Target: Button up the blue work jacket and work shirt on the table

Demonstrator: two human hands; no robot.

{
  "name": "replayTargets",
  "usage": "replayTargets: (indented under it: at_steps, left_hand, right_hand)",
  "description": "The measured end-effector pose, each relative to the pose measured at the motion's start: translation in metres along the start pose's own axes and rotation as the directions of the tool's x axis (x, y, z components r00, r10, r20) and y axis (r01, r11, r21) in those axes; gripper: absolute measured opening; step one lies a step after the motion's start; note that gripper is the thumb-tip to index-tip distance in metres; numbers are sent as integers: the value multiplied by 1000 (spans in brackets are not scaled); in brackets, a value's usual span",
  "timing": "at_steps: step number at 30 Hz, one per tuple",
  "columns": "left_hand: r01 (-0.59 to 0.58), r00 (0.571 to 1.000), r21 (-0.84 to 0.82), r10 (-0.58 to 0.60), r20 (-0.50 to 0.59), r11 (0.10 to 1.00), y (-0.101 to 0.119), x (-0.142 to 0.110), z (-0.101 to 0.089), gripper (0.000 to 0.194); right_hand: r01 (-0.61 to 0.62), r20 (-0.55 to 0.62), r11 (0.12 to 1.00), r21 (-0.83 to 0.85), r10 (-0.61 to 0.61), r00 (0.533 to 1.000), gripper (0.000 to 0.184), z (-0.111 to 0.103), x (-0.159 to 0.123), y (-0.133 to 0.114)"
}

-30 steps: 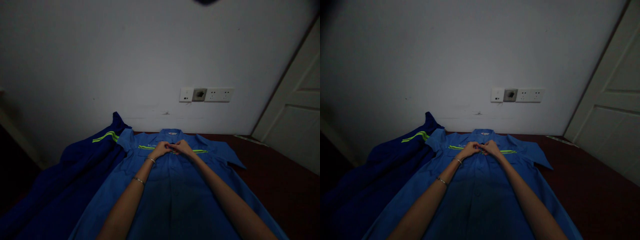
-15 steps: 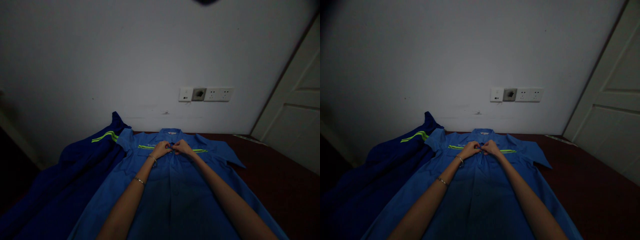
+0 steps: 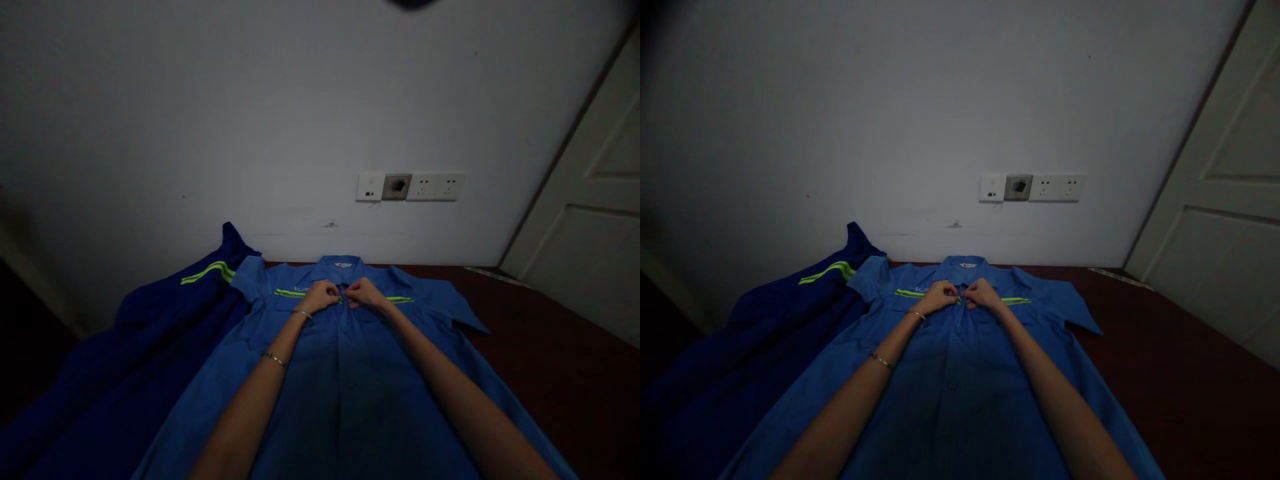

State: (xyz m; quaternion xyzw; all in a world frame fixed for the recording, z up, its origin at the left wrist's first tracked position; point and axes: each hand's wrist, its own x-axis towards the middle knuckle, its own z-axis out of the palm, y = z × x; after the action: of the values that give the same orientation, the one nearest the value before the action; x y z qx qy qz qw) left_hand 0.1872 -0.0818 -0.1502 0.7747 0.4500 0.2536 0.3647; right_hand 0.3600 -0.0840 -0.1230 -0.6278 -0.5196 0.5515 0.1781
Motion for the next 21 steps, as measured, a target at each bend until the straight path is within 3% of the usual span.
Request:
replayTargets:
  at_steps: [4,10,16,18,21]
  left_hand:
    - [-23,999,104,25,-22,994,7,-3,0,19]
    - [86,996,218,-85,-14,972,12,-3,4,18]
    - [53,997,208,-41,-62,977,13,-2,12,17]
    - [48,996,191,-33,-84,980,14,-1,14,16]
    - [79,993,175,-62,-102,981,16,0,15,14]
  right_hand:
    - [-20,-5,1000,-6,20,1000,16,1,1,0]
    - [-27,-13,999,-38,26,1000,14,3,0,-2]
    - [-33,-48,997,-64,30,998,12,5,-4,-8]
    - [-17,-83,992,-126,7,997,6,5,-8,-12]
    - [67,-116,932,-357,-115,987,4,4,-13,-19]
